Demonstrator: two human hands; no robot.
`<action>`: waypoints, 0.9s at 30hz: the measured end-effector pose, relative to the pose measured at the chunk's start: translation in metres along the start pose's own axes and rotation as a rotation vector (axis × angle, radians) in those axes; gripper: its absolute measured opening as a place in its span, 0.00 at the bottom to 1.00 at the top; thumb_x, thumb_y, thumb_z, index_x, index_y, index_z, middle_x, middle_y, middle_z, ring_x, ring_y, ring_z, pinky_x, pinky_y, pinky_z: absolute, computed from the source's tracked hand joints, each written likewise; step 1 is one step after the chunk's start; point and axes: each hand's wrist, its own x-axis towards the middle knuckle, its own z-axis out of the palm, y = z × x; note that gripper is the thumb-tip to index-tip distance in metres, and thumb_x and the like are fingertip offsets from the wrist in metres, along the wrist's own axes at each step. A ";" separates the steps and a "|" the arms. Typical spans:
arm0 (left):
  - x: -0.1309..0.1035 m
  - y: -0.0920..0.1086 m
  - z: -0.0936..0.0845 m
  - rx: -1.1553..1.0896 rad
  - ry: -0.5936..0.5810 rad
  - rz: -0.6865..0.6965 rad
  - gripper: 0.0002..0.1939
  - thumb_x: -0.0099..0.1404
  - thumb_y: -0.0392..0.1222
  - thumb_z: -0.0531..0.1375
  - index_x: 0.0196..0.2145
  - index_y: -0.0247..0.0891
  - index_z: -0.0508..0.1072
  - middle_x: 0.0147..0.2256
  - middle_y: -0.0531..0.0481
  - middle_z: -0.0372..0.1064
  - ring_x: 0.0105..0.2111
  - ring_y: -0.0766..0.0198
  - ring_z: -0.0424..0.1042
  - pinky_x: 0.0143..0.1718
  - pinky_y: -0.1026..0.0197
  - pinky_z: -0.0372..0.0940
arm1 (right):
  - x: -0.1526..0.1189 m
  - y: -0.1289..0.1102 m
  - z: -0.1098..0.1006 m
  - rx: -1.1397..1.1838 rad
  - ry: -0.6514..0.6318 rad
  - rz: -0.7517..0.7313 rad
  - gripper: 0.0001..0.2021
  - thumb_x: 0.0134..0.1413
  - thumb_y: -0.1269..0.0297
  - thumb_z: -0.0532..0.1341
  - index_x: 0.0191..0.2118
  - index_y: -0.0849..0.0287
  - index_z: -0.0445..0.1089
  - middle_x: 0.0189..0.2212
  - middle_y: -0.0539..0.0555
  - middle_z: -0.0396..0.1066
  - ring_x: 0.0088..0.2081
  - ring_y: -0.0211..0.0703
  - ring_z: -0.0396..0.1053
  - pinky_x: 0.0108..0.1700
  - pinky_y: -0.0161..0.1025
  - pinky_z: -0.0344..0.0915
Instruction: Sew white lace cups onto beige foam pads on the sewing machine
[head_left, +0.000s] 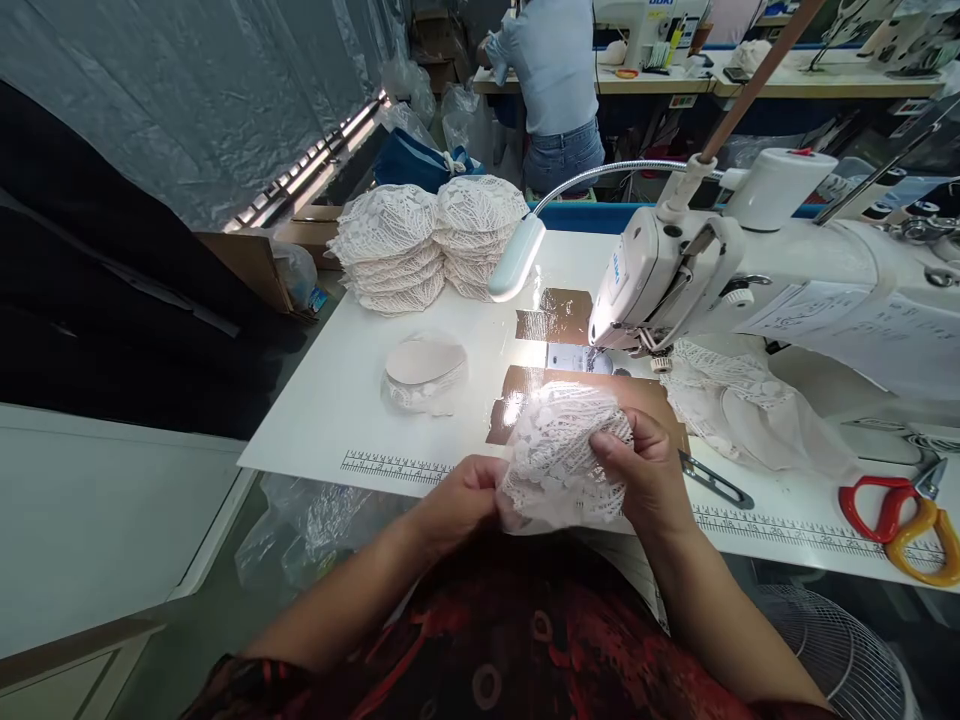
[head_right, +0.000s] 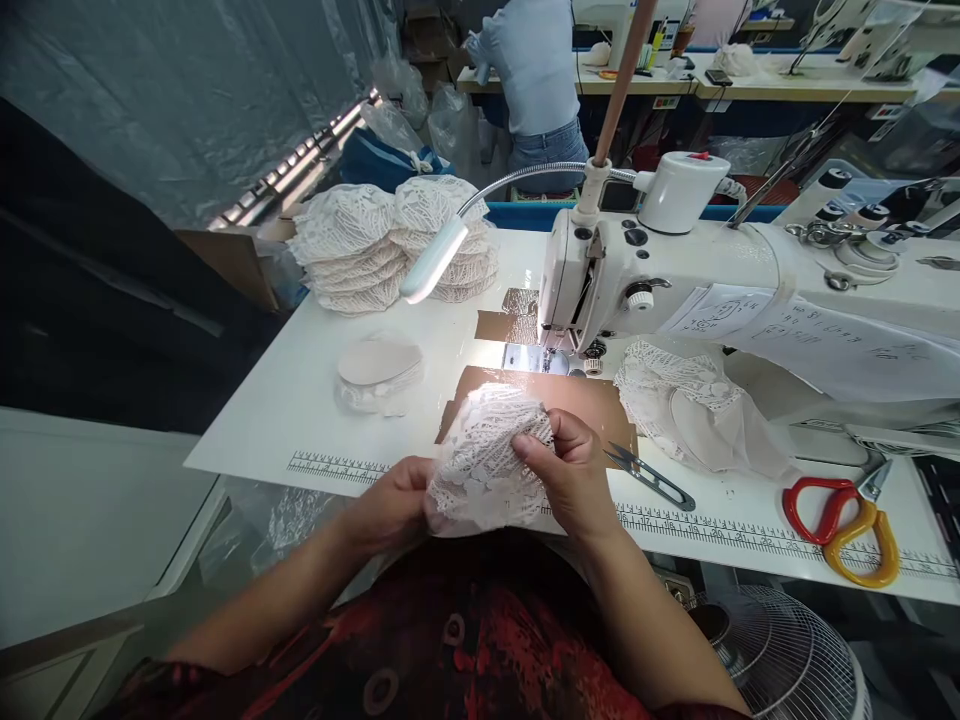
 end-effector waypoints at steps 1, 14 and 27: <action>-0.005 0.006 -0.007 0.127 0.016 0.045 0.06 0.53 0.31 0.63 0.20 0.33 0.73 0.21 0.50 0.69 0.24 0.66 0.67 0.30 0.64 0.64 | 0.001 -0.002 -0.001 -0.019 -0.030 0.003 0.16 0.45 0.55 0.70 0.22 0.56 0.63 0.21 0.46 0.64 0.23 0.35 0.61 0.27 0.35 0.63; -0.001 0.045 -0.002 0.664 -0.061 0.295 0.15 0.60 0.43 0.65 0.44 0.35 0.74 0.31 0.51 0.69 0.29 0.66 0.67 0.31 0.66 0.63 | -0.005 -0.002 0.020 -0.346 -0.281 -0.132 0.07 0.54 0.59 0.65 0.30 0.56 0.73 0.28 0.50 0.72 0.28 0.38 0.68 0.30 0.35 0.65; 0.013 0.051 -0.005 0.595 -0.073 0.250 0.15 0.59 0.46 0.66 0.42 0.35 0.76 0.34 0.49 0.70 0.32 0.64 0.68 0.34 0.66 0.63 | -0.001 -0.010 0.020 -0.566 -0.133 -0.298 0.07 0.53 0.65 0.64 0.26 0.56 0.69 0.26 0.49 0.74 0.25 0.36 0.68 0.27 0.34 0.63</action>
